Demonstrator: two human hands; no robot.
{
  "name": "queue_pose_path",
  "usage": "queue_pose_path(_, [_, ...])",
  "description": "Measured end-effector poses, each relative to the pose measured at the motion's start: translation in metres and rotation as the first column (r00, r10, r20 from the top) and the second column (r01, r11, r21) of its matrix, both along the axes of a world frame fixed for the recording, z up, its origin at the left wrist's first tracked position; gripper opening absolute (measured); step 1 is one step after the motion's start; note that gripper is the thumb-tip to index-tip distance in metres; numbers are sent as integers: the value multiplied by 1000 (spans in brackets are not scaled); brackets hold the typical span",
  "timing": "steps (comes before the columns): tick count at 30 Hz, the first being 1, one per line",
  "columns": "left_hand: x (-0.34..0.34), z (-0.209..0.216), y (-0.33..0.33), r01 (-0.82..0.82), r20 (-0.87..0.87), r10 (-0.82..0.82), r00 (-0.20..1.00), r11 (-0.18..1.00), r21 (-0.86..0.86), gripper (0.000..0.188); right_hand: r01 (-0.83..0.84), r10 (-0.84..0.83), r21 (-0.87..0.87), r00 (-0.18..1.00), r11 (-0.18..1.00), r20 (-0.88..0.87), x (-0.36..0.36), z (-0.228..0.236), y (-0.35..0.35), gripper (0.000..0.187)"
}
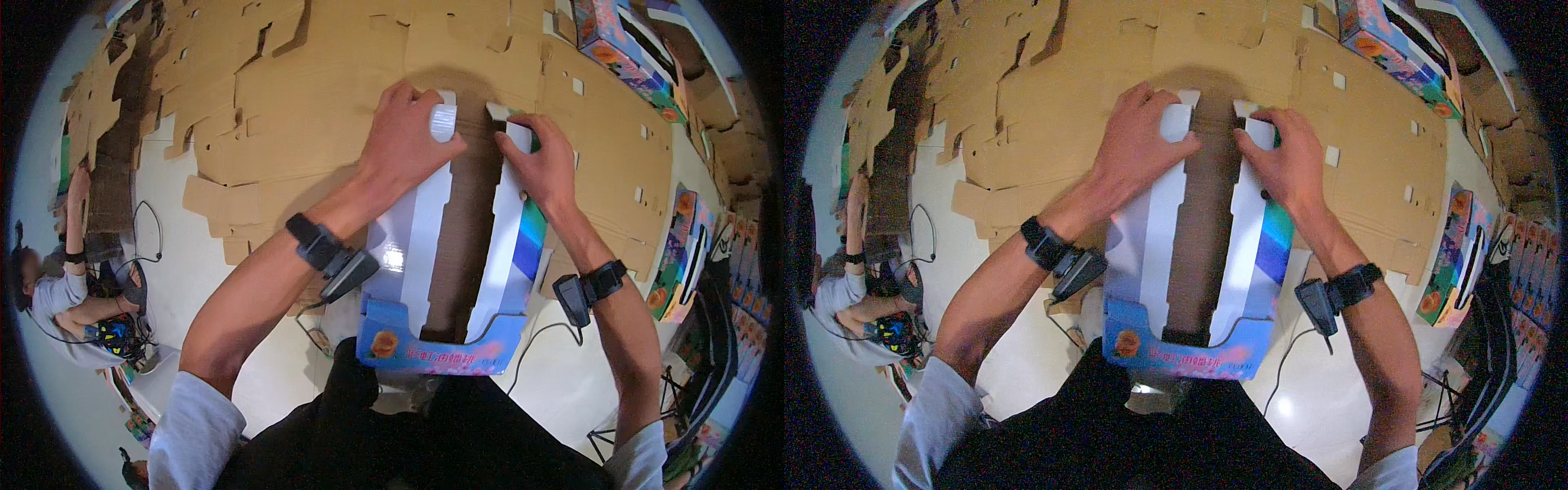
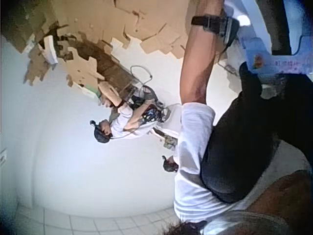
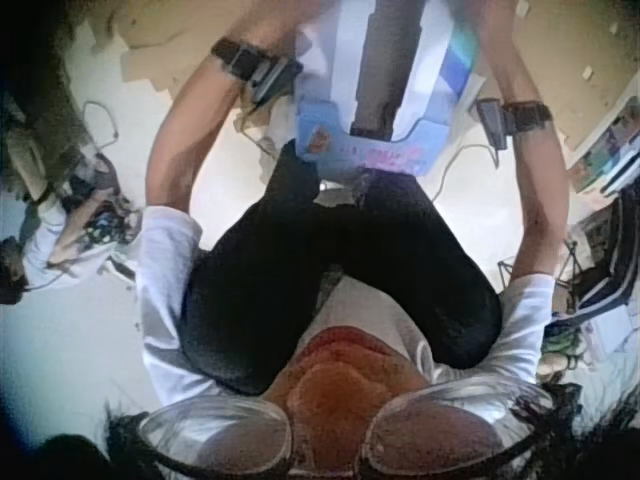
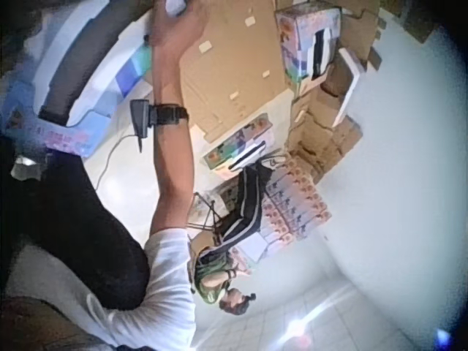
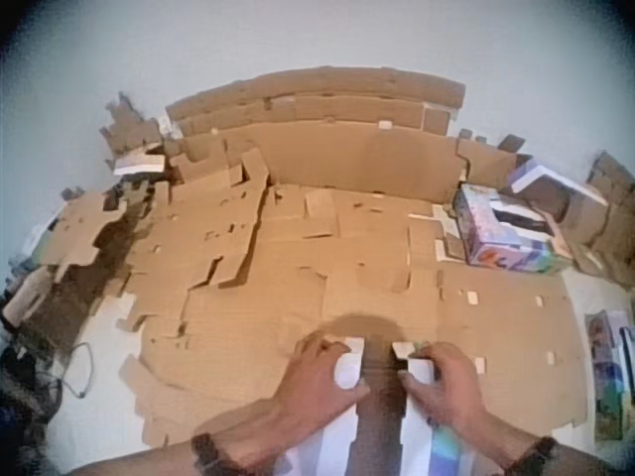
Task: The person assembles flat cardboard pieces into small boxes by folding and tucking flaps. They repeatedly pick up a flat piece, fold the sides, and secure the top flap to form a box, then place it aside.
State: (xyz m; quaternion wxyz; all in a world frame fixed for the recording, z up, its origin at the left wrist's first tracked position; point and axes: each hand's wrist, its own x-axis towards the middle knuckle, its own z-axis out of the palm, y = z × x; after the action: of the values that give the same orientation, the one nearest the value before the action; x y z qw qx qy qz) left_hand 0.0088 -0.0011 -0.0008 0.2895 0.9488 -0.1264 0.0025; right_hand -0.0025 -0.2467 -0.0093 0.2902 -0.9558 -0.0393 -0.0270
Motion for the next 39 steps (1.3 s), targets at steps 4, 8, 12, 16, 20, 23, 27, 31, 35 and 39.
queue_pose_path(4, [-15, 9, 2, 36, -229, -53, 972, 996, -80, 56, 121, -105, 149, 988, 981, -110, -35, 7, -16, 29])
queue_pose_path(8, [-28, -15, 4, 26, -83, -40, 996, 987, -160, 41, 13, 15, 268, 995, 963, -99, -52, -18, -52, 23])
queue_pose_path(12, [-12, -56, 31, -355, -113, 337, 935, 902, -245, 46, 371, -413, 218, 888, 903, 201, -41, -69, -102, 31])
queue_pose_path(16, [29, -72, 75, -661, -517, 482, 707, 711, -241, 47, 733, -531, 501, 680, 461, -506, -25, -90, -144, 37])
queue_pose_path(20, [34, -61, 79, -740, -765, 203, 611, 491, -460, 48, 713, -192, 587, 683, 382, -705, -11, -77, -125, 43])
queue_pose_path(23, [29, -52, 58, -667, -762, 118, 636, 582, -466, 48, 645, -131, 635, 738, 426, -662, 2, -60, -81, 46])
queue_pose_path(27, [30, -41, 45, -708, -787, 83, 612, 502, -498, 43, 676, -110, 589, 693, 442, -713, 9, -23, -55, 48])
queue_pose_path(31, [32, -23, 43, -763, -829, -255, 497, 328, -558, 42, 623, 83, 567, 631, 540, -772, 21, 15, -63, 54])
queue_pose_path(35, [28, 4, 36, -732, -832, -328, 448, 401, -552, 39, 551, 155, 730, 745, 405, -649, 19, 37, -50, 41])
queue_pose_path(39, [19, 11, 37, -680, -803, -204, 561, 440, -587, 29, 515, 63, 728, 796, 453, -602, 11, 41, -42, 33])
